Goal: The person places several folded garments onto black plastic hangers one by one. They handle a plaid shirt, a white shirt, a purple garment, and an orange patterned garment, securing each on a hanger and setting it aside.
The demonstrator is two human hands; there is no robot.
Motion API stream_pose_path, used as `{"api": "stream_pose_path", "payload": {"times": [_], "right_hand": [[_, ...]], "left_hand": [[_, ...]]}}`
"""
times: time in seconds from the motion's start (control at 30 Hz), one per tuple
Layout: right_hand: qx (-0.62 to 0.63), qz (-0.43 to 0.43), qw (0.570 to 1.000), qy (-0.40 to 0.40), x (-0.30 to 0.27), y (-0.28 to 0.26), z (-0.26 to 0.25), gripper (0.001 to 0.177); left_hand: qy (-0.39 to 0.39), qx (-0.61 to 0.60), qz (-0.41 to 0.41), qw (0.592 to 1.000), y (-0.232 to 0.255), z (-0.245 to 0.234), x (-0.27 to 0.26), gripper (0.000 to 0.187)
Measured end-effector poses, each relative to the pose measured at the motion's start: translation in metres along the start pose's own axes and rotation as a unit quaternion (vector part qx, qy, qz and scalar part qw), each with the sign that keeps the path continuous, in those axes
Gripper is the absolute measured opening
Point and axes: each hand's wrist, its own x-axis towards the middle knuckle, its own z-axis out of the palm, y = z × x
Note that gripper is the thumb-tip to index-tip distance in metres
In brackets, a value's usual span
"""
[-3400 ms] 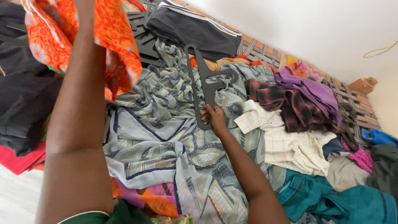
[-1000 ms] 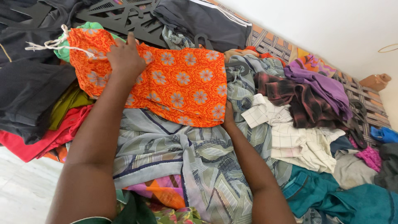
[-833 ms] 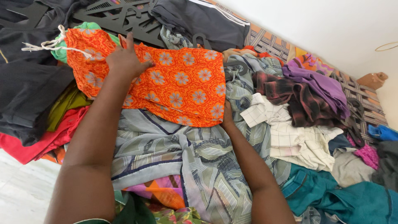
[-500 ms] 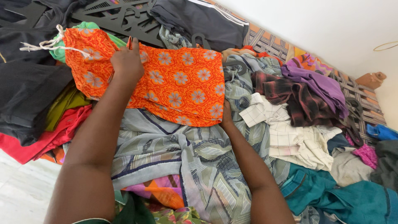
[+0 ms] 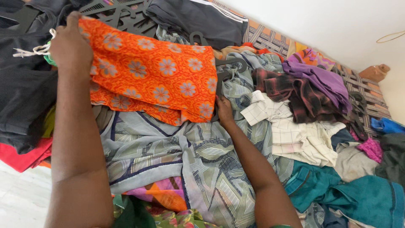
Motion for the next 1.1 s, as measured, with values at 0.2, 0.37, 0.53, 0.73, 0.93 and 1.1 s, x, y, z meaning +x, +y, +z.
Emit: {"api": "stream_pose_path", "payload": {"times": [0.2, 0.37, 0.53, 0.73, 0.93, 1.1], "right_hand": [[-0.039, 0.054, 0.998, 0.012, -0.009, -0.021, 0.011, 0.025], [-0.005, 0.072, 0.997, 0.017, -0.013, -0.04, 0.017, 0.025], [-0.086, 0.094, 0.992, 0.017, -0.003, -0.072, -0.013, 0.027], [-0.552, -0.196, 0.808, 0.065, -0.014, -0.134, -0.02, 0.024], [-0.625, -0.102, 0.766, -0.112, -0.064, -0.189, 0.095, 0.079], [-0.688, -0.108, 0.704, -0.14, -0.077, -0.175, 0.124, 0.09]], "left_hand": [[-0.03, 0.203, -0.042, 0.978, -0.017, 0.033, -0.001, 0.064], [-0.044, 0.136, 0.091, 0.985, 0.06, 0.053, -0.002, 0.063], [-0.177, 0.038, 0.198, 0.963, 0.129, 0.066, -0.043, 0.066], [-0.242, 0.031, 0.208, 0.947, 0.14, 0.088, -0.06, 0.071], [-0.225, -0.004, 0.182, 0.957, 0.115, 0.093, -0.049, 0.072], [-0.19, -0.001, 0.165, 0.968, 0.091, 0.094, -0.044, 0.077]]}}
